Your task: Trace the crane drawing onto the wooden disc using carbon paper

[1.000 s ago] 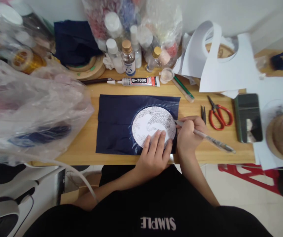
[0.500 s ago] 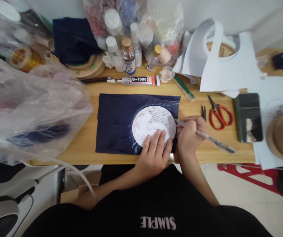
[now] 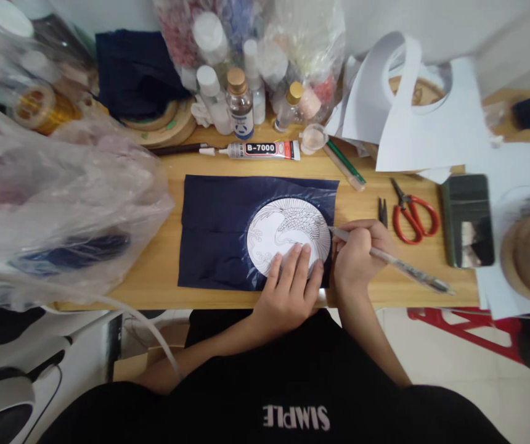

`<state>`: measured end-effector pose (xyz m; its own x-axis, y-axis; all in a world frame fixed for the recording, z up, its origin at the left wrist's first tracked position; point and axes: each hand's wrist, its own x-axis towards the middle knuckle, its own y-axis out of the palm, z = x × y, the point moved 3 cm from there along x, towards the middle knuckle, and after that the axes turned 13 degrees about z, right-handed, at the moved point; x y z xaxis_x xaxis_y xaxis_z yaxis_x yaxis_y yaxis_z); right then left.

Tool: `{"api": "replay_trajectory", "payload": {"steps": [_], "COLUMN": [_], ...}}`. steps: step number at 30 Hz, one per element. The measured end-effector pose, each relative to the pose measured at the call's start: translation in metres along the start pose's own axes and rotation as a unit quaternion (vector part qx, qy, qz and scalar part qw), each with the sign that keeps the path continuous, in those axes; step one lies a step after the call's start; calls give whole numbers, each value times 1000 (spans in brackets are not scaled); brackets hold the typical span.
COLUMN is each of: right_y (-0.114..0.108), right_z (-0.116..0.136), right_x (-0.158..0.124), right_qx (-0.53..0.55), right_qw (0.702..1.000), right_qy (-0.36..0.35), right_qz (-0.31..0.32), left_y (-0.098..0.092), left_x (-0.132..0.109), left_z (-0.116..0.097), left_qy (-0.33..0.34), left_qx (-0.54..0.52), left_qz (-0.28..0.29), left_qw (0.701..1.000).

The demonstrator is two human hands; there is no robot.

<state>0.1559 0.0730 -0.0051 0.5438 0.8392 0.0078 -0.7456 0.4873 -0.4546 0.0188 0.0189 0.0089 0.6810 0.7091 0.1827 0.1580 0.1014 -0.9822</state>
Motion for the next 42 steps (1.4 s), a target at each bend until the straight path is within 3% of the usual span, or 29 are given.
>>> {"api": "replay_trajectory", "payload": {"steps": [3, 13, 42], "right_y": [-1, -1, 0], "right_z": [0, 11, 5], "right_x": [0, 3, 1], "right_qx": [33, -1, 58], "right_qw": [999, 1000, 997], "right_qy": [21, -3, 31], "right_qz": [-28, 6, -51], "left_y": [0, -2, -1], "left_x": [0, 2, 1], "left_z": [0, 0, 0], "left_qy": [1, -2, -1], "left_qx": [0, 8, 16], "left_qz": [-2, -10, 2], "left_qw": [1000, 1000, 1000]}}
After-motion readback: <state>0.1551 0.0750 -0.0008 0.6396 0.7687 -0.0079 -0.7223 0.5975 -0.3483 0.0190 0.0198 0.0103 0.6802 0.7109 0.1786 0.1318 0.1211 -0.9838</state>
